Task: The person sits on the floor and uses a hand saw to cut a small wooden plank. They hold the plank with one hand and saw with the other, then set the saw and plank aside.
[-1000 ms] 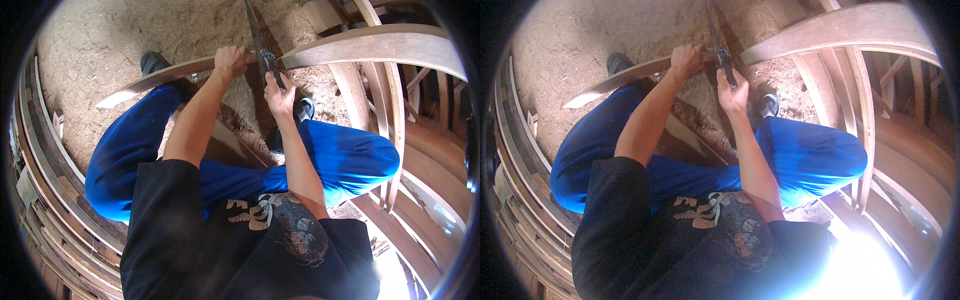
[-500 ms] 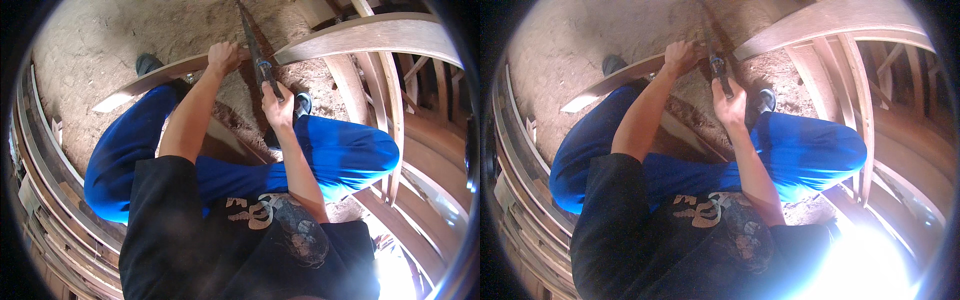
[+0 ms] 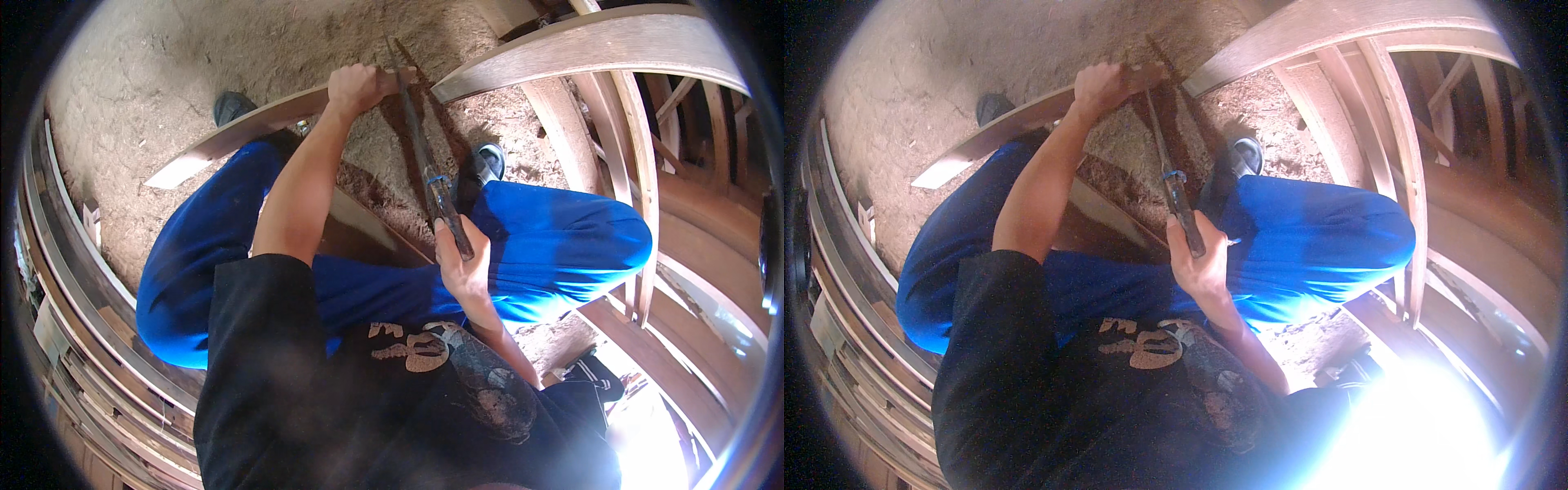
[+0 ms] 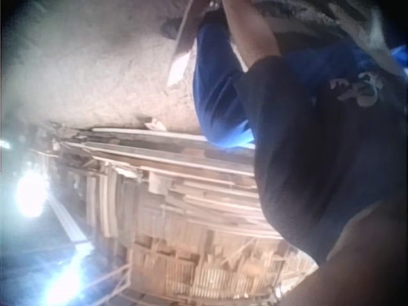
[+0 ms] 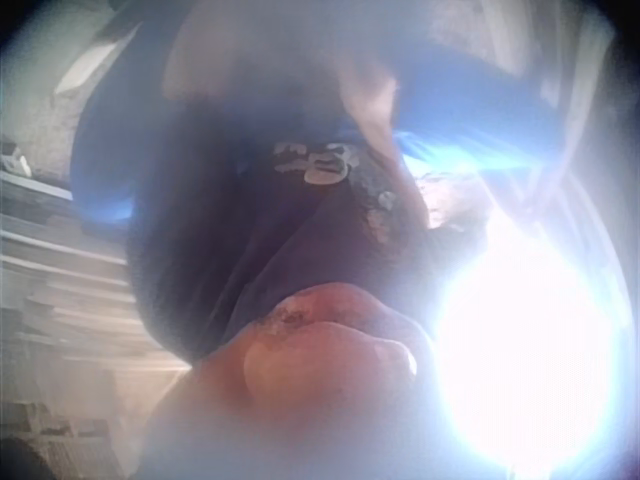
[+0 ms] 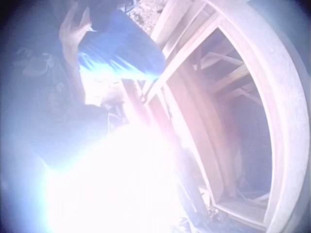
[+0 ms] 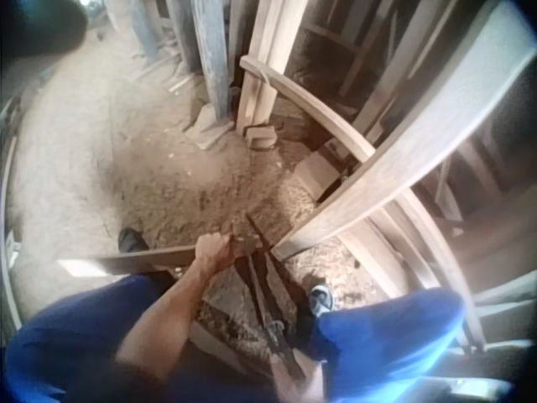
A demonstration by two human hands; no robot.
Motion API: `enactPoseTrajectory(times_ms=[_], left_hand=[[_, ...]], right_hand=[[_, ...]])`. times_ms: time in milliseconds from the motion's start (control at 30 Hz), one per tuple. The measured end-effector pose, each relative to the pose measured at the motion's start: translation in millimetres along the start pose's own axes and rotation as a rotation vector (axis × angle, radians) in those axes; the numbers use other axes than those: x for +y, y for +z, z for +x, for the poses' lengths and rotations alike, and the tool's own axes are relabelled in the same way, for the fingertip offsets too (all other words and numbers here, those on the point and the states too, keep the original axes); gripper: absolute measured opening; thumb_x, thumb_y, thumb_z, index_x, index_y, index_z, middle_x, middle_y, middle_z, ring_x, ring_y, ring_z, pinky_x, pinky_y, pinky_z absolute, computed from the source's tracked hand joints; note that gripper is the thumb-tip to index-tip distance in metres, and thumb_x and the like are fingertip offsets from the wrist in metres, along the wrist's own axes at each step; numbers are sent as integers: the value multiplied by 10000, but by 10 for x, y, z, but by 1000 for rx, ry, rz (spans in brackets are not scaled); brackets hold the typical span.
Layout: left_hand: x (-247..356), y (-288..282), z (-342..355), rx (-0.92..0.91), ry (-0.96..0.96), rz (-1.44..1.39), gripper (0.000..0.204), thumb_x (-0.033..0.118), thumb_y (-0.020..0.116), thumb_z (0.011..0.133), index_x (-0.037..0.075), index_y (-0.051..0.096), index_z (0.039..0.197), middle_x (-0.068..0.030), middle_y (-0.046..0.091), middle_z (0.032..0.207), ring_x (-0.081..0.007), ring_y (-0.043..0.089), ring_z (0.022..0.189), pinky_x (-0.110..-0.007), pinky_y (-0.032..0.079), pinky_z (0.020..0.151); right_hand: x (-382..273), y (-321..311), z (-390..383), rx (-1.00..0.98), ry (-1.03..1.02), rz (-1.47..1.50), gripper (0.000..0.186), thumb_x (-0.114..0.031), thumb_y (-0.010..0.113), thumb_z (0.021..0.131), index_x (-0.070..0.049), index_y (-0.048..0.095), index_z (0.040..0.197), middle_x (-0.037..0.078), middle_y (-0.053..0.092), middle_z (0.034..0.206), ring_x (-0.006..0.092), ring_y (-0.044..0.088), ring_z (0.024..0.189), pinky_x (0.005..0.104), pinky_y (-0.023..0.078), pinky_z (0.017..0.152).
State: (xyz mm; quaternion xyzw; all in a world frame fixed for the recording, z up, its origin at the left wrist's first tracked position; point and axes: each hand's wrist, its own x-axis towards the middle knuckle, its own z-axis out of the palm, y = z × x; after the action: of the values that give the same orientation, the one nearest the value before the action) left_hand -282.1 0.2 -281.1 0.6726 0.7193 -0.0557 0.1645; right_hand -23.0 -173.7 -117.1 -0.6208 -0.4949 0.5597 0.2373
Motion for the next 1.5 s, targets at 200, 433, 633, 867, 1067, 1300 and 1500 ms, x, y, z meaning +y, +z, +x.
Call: enactPoseTrajectory(times_ms=[200,433,633,867,1067,1300,1500], left_hand=[[-12,-5,36,22,25,-2,399,482,650,833,105,747,919,-147,732,904,-326,723,861,-446,581,723],[-54,44,61,44,49,19,427,493,650,842,109,726,1014,-154,728,904,-337,719,847,-449,574,711],[23,9,-46,55,36,3,359,395,622,853,128,706,1079,-163,725,878,-343,718,822,-460,573,706],[-20,183,-60,88,43,-48,297,332,639,825,121,699,1025,-163,722,837,-348,717,803,-456,571,685],[1,203,-131,121,72,-19,292,324,665,821,120,673,1031,-145,710,791,-341,710,751,-455,556,635],[10,200,-124,98,50,-32,290,352,663,848,119,658,1021,-134,712,827,-334,709,761,-454,547,621],[3,206,-66,108,43,-12,296,378,648,859,118,664,999,-133,719,847,-340,713,782,-453,560,650]], right_hand=[[-146,25,76,-6,-58,-55,265,-111,649,921,-2,518,718,59,472,552,74,419,533,318,352,472],[-426,-301,-60,-8,145,130,218,-153,646,951,-6,599,797,-22,513,613,36,433,593,265,342,499],[-360,-120,734,32,-88,46,233,-209,646,953,0,636,850,24,572,639,68,470,613,294,406,549],[255,410,1601,110,-41,-36,456,-398,677,886,42,677,1005,169,682,828,187,606,807,372,494,780],[418,523,1688,101,-69,-44,449,-386,674,898,51,671,998,138,665,784,189,599,774,361,496,747],[186,468,1584,-34,15,217,292,-291,665,931,1,680,933,6,582,661,72,518,615,272,429,557],[197,505,1505,19,-16,92,284,-272,659,929,12,671,914,66,608,661,104,534,607,302,447,575]])
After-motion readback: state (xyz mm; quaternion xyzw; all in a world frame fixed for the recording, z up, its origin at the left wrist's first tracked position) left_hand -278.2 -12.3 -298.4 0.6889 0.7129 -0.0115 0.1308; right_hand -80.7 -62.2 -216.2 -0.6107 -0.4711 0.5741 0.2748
